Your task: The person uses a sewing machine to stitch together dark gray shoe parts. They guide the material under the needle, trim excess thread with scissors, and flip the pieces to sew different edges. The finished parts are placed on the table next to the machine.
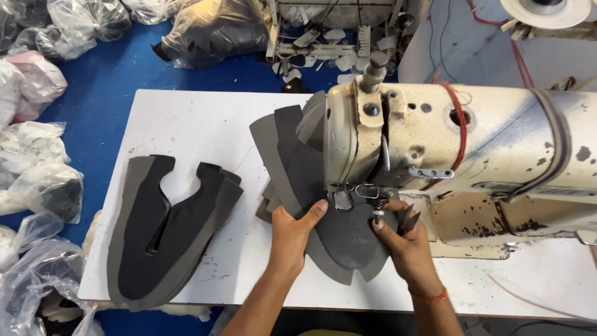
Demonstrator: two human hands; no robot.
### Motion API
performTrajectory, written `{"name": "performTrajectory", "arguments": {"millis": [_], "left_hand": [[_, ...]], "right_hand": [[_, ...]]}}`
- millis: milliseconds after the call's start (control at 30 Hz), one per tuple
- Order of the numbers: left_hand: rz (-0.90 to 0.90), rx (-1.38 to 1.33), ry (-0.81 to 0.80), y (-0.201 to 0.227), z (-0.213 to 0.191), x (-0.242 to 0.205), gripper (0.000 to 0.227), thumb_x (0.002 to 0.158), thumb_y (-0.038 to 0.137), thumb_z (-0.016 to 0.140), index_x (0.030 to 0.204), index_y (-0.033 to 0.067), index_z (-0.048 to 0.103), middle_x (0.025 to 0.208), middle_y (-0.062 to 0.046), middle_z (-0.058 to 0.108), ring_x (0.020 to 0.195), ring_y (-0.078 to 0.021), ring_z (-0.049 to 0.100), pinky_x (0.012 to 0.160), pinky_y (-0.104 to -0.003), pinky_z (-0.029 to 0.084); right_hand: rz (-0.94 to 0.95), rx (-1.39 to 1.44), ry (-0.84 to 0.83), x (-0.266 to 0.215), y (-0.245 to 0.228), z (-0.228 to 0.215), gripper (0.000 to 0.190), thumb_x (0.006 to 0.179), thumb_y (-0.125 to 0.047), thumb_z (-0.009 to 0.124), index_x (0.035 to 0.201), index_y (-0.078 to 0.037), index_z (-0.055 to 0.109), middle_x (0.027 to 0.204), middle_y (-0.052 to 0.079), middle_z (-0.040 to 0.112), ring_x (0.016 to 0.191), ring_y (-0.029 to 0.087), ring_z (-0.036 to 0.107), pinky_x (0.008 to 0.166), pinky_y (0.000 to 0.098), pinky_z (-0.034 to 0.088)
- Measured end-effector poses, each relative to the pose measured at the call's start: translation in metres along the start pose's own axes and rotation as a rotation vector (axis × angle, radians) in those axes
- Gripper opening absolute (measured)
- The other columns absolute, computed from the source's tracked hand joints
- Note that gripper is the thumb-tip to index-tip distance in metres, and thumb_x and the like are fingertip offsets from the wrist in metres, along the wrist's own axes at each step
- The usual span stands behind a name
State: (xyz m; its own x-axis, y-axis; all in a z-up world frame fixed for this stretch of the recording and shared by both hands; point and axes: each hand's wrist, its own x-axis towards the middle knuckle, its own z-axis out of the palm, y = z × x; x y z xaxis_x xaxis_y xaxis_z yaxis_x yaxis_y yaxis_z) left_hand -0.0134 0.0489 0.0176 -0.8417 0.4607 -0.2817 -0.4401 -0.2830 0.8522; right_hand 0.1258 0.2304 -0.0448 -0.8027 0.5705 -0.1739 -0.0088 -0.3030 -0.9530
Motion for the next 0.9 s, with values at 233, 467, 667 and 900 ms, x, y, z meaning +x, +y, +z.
{"name": "performTrajectory", "arguments": {"millis": [233,467,667,900], "left_hand": [[0.07,-0.033,-0.053,-0.02,-0.007,0.006,0.029,0.091,0.008,0.076,0.116,-0.0046,0.07,0.108,-0.008,0.076,0.097,-0.014,0.07,0.09,-0.031,0.057],[0.001,-0.007,-0.134,0.002,-0.007,0.03,0.033,0.089,0.011,0.077,0.117,-0.004,0.07,0.108,-0.007,0.076,0.094,-0.0128,0.07,0.087,-0.031,0.057],[-0.074,0.014,-0.061,0.008,-0.002,0.016,0.034,0.088,0.017,0.077,0.114,-0.003,0.07,0.105,-0.008,0.076,0.093,-0.0133,0.07,0.084,-0.03,0.058],[-0.047,0.126,-0.137,0.01,-0.016,0.031,0.032,0.087,0.016,0.079,0.111,-0.0042,0.072,0.101,-0.009,0.077,0.088,-0.0136,0.071,0.079,-0.031,0.06]], "right_hand": [[-0.005,-0.11,-0.068,0.003,-0.024,0.01,0.029,0.092,-0.007,0.069,0.119,-0.002,0.06,0.103,0.003,0.068,0.09,0.008,0.062,0.076,0.0247,0.055],[0.055,-0.137,-0.045,0.002,-0.02,0.021,0.027,0.094,-0.012,0.068,0.118,-0.002,0.063,0.086,-0.001,0.066,0.066,0.004,0.055,0.052,0.0217,0.047],[0.072,-0.237,-0.026,-0.012,-0.023,0.027,0.029,0.094,-0.014,0.069,0.12,-0.001,0.068,0.071,0.0,0.06,0.056,0.008,0.05,0.049,0.0246,0.042],[0.067,-0.294,-0.128,-0.028,-0.008,0.026,0.032,0.096,-0.013,0.066,0.124,0.0,0.071,0.067,0.001,0.059,0.057,0.008,0.05,0.05,0.0249,0.041]]}}
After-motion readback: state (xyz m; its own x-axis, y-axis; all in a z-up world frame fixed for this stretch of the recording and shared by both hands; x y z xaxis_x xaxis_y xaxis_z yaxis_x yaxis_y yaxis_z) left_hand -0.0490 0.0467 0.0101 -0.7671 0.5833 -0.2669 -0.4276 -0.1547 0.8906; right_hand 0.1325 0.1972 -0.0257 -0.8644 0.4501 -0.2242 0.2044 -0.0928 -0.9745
